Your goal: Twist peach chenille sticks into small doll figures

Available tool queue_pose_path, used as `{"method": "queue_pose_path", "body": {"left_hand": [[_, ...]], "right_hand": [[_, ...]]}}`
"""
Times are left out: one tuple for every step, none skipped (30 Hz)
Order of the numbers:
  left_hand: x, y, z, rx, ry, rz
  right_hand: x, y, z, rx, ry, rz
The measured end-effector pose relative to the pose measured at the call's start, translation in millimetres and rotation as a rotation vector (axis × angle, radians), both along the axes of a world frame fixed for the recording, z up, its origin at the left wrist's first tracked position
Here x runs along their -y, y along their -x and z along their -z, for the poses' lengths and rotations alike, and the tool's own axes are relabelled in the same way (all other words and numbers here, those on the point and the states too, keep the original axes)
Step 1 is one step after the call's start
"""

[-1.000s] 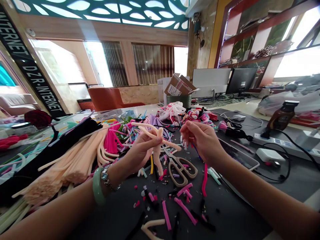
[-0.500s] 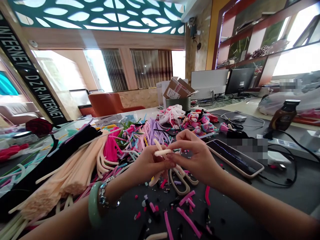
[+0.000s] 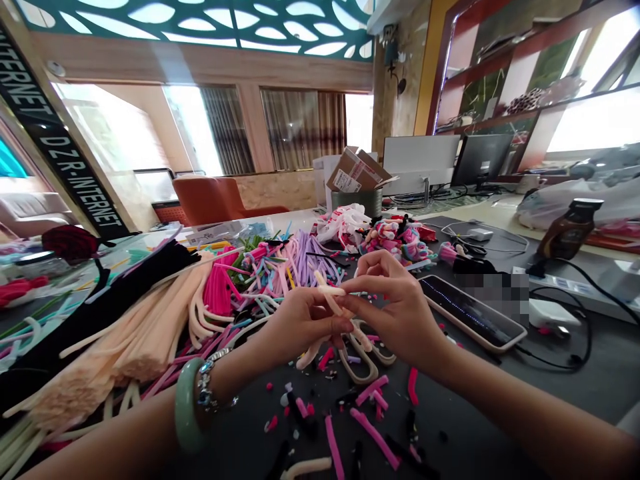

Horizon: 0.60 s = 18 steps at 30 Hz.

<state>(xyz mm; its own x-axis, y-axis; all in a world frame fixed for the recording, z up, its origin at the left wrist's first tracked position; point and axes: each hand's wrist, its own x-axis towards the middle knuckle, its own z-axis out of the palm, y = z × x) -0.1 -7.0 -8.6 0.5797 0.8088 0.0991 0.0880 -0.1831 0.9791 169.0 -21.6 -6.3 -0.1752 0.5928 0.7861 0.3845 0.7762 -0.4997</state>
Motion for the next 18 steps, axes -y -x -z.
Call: {"method": "queue_pose_path", "body": {"left_hand": [[0.2, 0.2, 0.1, -0.018, -0.005, -0.008], [0.5, 0.4, 0.1, -0.039, -0.016, -0.015], [1.0, 0.5, 0.0, -0.066, -0.032, -0.019], [1.6, 0.6, 0.0, -0.099, -0.045, -0.016], [2.4, 0.6, 0.2, -0.135, -0.055, -0.005], [3.2, 0.5, 0.4, -0.170, -0.057, 0.008], [4.2, 0.4, 0.7, -0.198, -0.057, 0.019], [5.1, 0.1, 1.1, -0.213, -0.055, 0.026], [5.9, -0.3, 1.5, -0.217, -0.052, 0.028], [6.6, -0.8, 1.9, -0.216, -0.047, 0.026], [7.1, -1.4, 2.4, -0.210, -0.043, 0.022], [7.4, -2.0, 3.0, -0.200, -0.034, 0.022], [7.5, -2.6, 3.5, -0.194, -0.021, 0.025], [7.5, -3.1, 4.1, -0.193, -0.008, 0.028], [7.4, -3.5, 4.7, -0.195, 0.002, 0.027], [7.3, -3.8, 5.2, -0.195, 0.012, 0.025], [7.3, -4.0, 5.4, -0.192, 0.025, 0.022], [7.4, -4.1, 5.4, -0.185, 0.040, 0.019]], "right_hand": [[-0.3, 0.0, 0.7, 0.000, 0.005, -0.010], [-0.4, 0.0, 1.3, 0.002, 0.008, -0.021], [-0.3, 0.0, 1.9, 0.009, 0.007, -0.032], [-0.2, 0.0, 2.4, 0.020, 0.001, -0.042], [0.0, 0.1, 2.9, 0.037, -0.007, -0.053], [0.1, 0.2, 3.3, 0.055, -0.016, -0.061], [0.1, 0.3, 3.6, 0.071, -0.021, -0.064], [0.0, 0.4, 4.0, 0.084, -0.022, -0.066], [-0.3, 0.6, 4.2, 0.091, -0.019, -0.069], [-0.7, 0.6, 4.5, 0.090, -0.013, -0.071], [-1.2, 0.7, 4.9, 0.086, -0.007, -0.072], [-1.7, 0.9, 5.4, 0.078, -0.005, -0.074], [-2.3, 1.1, 6.0, 0.069, -0.003, -0.079], [-2.8, 1.3, 6.7, 0.060, -0.003, -0.089], [-3.3, 1.6, 7.5, 0.052, -0.003, -0.099], [-3.6, 2.0, 8.4, 0.045, -0.005, -0.107], [-3.9, 2.4, 9.3, 0.040, -0.006, -0.109], [-4.0, 2.8, 10.1, 0.037, -0.002, -0.102]]}}
